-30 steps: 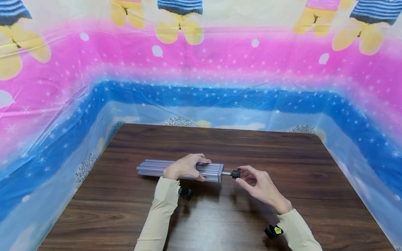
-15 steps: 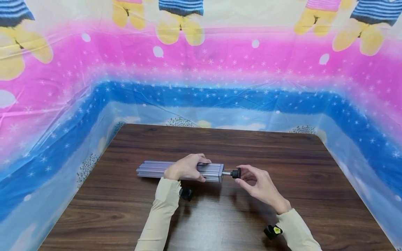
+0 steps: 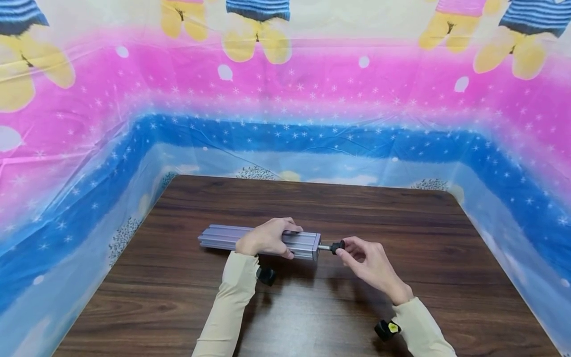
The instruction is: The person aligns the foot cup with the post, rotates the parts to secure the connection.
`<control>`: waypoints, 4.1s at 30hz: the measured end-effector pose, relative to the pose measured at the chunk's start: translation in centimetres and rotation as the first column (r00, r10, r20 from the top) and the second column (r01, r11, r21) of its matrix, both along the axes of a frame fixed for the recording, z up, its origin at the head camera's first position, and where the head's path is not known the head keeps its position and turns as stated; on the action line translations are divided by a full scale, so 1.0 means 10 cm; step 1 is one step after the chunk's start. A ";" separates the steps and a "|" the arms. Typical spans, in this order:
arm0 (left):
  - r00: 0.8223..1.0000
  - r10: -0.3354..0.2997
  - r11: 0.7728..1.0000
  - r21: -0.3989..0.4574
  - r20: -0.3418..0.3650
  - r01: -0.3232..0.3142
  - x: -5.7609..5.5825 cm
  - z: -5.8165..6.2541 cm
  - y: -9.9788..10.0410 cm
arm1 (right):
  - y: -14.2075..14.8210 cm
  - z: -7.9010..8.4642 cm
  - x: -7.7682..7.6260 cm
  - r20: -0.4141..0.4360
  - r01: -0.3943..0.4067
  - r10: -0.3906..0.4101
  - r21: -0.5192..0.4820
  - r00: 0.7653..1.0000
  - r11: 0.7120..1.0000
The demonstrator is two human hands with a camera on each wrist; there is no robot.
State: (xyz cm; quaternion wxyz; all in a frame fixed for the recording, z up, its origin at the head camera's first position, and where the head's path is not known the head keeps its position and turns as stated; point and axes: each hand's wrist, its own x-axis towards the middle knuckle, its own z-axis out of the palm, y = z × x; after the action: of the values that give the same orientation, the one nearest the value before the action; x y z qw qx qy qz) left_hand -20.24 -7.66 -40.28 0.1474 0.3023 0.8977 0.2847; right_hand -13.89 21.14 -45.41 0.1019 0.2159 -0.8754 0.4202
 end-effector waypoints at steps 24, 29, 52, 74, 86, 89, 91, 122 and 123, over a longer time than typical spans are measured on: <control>1.000 0.001 1.000 0.026 -0.024 0.000 0.01 0.02 0.01 | 0.07 -0.01 -0.02 -0.118 -0.097 0.090 -0.047 0.989 0.994; 0.999 -0.013 0.999 0.032 -0.042 0.014 0.02 0.00 0.01 | 0.05 -0.01 0.00 -0.085 -0.040 0.039 -0.007 0.996 0.999; 0.998 -0.011 0.998 0.056 -0.057 0.014 0.06 -0.01 0.00 | 0.00 -0.01 0.02 0.088 0.002 0.002 -0.045 0.996 0.999; 0.997 -0.001 0.999 0.033 -0.072 0.004 0.03 -0.01 0.00 | 0.02 -0.01 -0.01 -0.064 -0.075 0.074 -0.027 0.995 0.997; 0.998 0.011 1.000 0.017 -0.066 -0.009 0.02 0.00 0.01 | 0.02 0.00 -0.01 0.050 -0.026 0.026 -0.011 0.998 1.000; 0.998 0.014 1.000 0.014 -0.065 -0.013 0.03 0.00 0.01 | 0.03 -0.01 -0.01 0.091 -0.016 0.016 -0.001 0.996 1.000; 0.998 0.018 1.000 0.015 -0.065 -0.017 0.04 0.01 0.01 | 0.03 -0.01 -0.01 0.088 -0.013 0.012 0.012 0.996 1.000; 0.998 -0.003 1.000 0.026 -0.069 0.005 0.04 0.01 -0.01 | -0.05 0.03 -0.03 -0.041 -0.035 0.033 -0.050 0.999 0.998; 0.998 -0.002 1.000 0.026 -0.067 0.003 0.05 0.02 -0.02 | -0.06 0.04 -0.03 -0.024 -0.035 0.034 -0.058 0.999 0.998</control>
State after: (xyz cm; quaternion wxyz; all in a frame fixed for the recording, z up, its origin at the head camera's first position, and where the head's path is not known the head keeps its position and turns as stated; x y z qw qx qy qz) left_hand -19.74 -7.83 -40.08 0.1138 0.3147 0.8979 0.2861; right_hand -14.18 20.57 -45.01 0.1109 0.2326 -0.8578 0.4447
